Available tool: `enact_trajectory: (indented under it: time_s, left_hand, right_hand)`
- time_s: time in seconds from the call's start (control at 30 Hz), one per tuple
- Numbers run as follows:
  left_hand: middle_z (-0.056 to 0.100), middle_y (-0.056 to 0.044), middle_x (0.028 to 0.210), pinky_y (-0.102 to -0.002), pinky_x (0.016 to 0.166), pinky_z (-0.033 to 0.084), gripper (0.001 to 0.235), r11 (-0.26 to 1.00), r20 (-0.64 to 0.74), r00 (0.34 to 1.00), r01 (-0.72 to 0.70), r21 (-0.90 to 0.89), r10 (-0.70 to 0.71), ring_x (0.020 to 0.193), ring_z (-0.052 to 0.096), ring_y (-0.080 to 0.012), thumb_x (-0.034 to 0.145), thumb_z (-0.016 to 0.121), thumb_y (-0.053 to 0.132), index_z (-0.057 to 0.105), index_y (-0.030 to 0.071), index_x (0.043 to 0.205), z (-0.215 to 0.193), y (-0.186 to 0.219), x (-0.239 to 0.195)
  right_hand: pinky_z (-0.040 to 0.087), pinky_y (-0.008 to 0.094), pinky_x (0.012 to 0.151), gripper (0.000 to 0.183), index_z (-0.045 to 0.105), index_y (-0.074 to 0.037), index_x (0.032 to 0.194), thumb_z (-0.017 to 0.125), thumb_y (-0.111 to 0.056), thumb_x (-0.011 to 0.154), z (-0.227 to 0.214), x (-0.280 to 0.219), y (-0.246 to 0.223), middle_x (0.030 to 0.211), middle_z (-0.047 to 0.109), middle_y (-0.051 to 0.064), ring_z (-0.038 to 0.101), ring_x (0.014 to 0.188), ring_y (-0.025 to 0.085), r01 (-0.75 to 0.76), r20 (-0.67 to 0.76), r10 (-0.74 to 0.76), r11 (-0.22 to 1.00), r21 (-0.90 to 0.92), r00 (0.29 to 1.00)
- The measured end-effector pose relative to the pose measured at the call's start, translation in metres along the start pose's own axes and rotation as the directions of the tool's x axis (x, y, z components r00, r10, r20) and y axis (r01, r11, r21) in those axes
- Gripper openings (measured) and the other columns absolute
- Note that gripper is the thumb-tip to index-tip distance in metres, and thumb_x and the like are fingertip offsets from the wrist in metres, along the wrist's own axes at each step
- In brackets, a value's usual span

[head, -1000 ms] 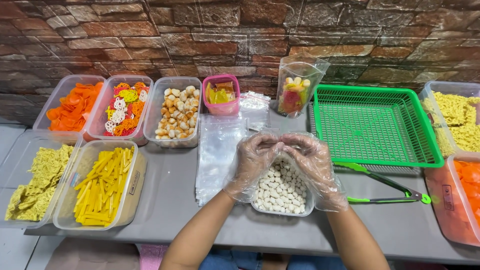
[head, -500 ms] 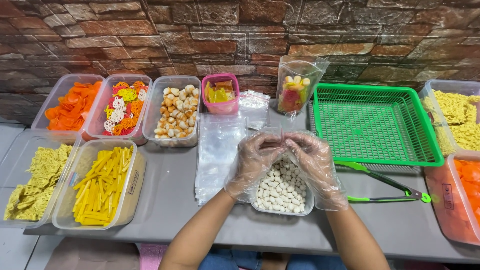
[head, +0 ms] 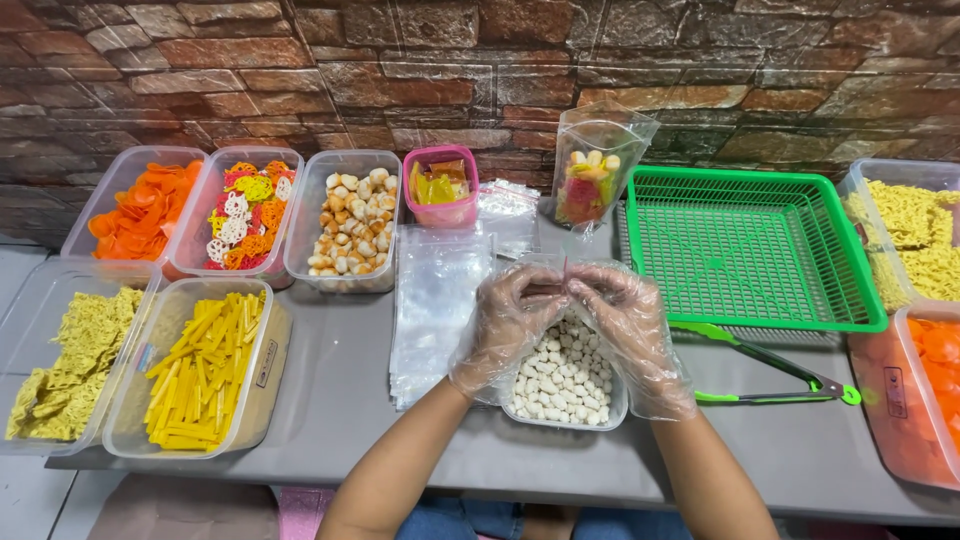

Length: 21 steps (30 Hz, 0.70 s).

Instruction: Packing different types of snacks from large plastic containers into small individual plastic bags.

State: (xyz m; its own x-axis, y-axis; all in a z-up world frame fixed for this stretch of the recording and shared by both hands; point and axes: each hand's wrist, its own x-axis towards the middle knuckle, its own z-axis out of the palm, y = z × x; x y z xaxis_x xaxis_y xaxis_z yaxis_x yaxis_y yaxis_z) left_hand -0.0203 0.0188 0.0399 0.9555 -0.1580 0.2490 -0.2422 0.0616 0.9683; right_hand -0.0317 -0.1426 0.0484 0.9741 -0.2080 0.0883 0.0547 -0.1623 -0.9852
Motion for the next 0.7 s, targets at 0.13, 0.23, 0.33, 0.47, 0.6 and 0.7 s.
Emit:
enact_trajectory:
  time_s: [0.13, 0.23, 0.33, 0.47, 0.6, 0.7]
  left_hand:
    - [0.074, -0.017, 0.103, -0.031, 0.084, 0.064, 0.029, 0.999, 0.0, 1.0, 0.027, -0.029, -0.027, 0.097, 0.075, -0.0255, 0.08, 0.082, 0.003, 0.073, 0.001, 0.107, 0.001, -0.003, 0.0]
    - [0.074, -0.016, 0.104, -0.031, 0.084, 0.064, 0.026, 0.998, -0.013, 0.999, 0.04, -0.055, -0.04, 0.096, 0.075, -0.0247, 0.082, 0.08, 0.003, 0.073, 0.001, 0.107, 0.003, -0.002, -0.001]
    - [0.075, -0.015, 0.096, -0.031, 0.077, 0.065, 0.018, 1.0, -0.063, 0.998, 0.018, 0.012, -0.017, 0.089, 0.076, -0.0241, 0.085, 0.077, 0.005, 0.074, 0.002, 0.102, 0.009, 0.015, -0.002]
    - [0.075, -0.013, 0.094, -0.029, 0.079, 0.065, 0.031, 0.999, -0.088, 0.995, 0.045, -0.03, -0.047, 0.088, 0.075, -0.0207, 0.079, 0.085, 0.015, 0.073, 0.005, 0.105, 0.009, 0.014, -0.001]
    - [0.076, -0.01, 0.082, -0.028, 0.063, 0.065, 0.013, 0.989, -0.148, 0.989, 0.012, 0.151, 0.01, 0.074, 0.075, -0.0172, 0.085, 0.082, 0.016, 0.077, 0.008, 0.094, 0.002, -0.011, 0.008]
    - [0.077, -0.011, 0.079, -0.027, 0.059, 0.062, 0.009, 0.977, -0.143, 0.988, -0.029, 0.213, 0.06, 0.072, 0.076, -0.0202, 0.084, 0.081, 0.013, 0.079, 0.008, 0.091, 0.003, -0.003, 0.005]
  right_hand:
    - [0.058, 0.034, 0.087, 0.022, 0.081, -0.007, 0.104, 0.085, -0.007, 0.083, 0.001, 0.0, 0.001, 0.096, 0.078, 0.013, 0.069, 0.093, 0.014, -0.015, -0.013, 0.015, 1.0, 0.014, 1.0]
    - [0.058, 0.034, 0.086, 0.022, 0.081, -0.007, 0.104, 0.086, -0.007, 0.082, 0.002, 0.002, 0.003, 0.095, 0.078, 0.014, 0.069, 0.092, 0.015, -0.018, -0.017, 0.019, 1.0, 0.015, 1.0]
    - [0.059, 0.031, 0.08, 0.021, 0.081, -0.005, 0.102, 0.087, -0.006, 0.081, 0.004, 0.001, -0.002, 0.091, 0.078, 0.015, 0.07, 0.087, 0.014, 0.044, -0.014, -0.044, 0.999, 0.03, 0.999]
    - [0.062, 0.026, 0.068, 0.027, 0.076, -0.001, 0.098, 0.091, -0.004, 0.076, 0.009, 0.001, -0.001, 0.079, 0.076, 0.013, 0.073, 0.072, 0.014, 0.242, -0.008, -0.242, 0.969, 0.054, 0.97]
    - [0.063, 0.03, 0.066, 0.025, 0.066, 0.003, 0.1, 0.082, 0.005, 0.08, 0.004, 0.003, -0.006, 0.081, 0.075, 0.017, 0.073, 0.071, 0.018, 0.283, 0.047, -0.285, 0.958, 0.055, 0.957]
    - [0.063, 0.029, 0.068, 0.033, 0.056, 0.004, 0.101, 0.082, 0.008, 0.08, -0.002, 0.01, 0.009, 0.082, 0.074, 0.019, 0.074, 0.073, 0.02, 0.265, 0.082, -0.279, 0.952, 0.155, 0.957]
